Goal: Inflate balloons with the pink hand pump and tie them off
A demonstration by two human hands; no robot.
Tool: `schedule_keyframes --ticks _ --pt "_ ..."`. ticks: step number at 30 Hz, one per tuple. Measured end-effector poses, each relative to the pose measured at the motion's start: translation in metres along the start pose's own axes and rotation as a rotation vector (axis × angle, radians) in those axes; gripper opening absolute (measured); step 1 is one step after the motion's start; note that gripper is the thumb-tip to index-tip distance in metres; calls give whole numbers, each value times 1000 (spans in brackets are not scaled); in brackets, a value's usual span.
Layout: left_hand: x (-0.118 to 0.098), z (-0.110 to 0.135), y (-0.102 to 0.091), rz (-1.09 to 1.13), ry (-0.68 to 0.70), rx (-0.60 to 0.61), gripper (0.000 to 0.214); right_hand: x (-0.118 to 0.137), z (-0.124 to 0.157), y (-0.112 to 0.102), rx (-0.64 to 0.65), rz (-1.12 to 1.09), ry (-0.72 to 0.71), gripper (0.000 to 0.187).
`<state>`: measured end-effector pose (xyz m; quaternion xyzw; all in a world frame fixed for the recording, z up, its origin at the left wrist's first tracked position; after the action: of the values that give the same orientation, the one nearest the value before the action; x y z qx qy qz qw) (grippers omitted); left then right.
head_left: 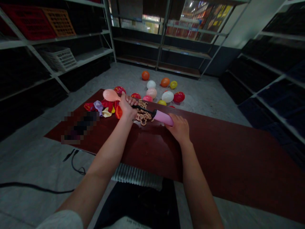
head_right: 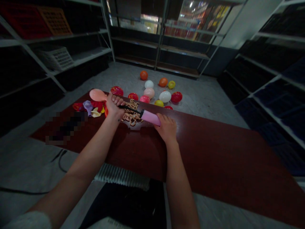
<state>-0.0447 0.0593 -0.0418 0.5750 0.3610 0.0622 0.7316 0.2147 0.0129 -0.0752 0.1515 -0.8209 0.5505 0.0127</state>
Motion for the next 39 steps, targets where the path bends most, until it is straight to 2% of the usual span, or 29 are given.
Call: schedule_keyframes --ticks 5,13,20,28,39 --pt "-15 -1 1 -1 31 -5 57 -10 -1 -4 -14 20 26 47" --pt "-31 -7 0 -33 116 23 69 -27 -3 -10 -55 64 76 44" --pt "-38 -5 -5 1 182 -100 68 -18 0 -13 -56 53 79 43" --pt "-25 -4 -9 -20 133 -65 55 -9 2 -13 -12 101 47 42" --pt "12 29 2 -18 31 -13 54 16 4 -14 12 105 -32 45"
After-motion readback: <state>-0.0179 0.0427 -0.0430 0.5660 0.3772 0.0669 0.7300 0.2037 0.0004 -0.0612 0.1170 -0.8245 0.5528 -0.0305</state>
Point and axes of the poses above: each hand's wrist, its own z-axis away from the middle knuckle, its own y-axis out of the palm, x = y × z, the point moved 5 cm from there along -z, towards the middle knuckle, and after that the axes turned 10 degrees about y, right-handed, at the moved point
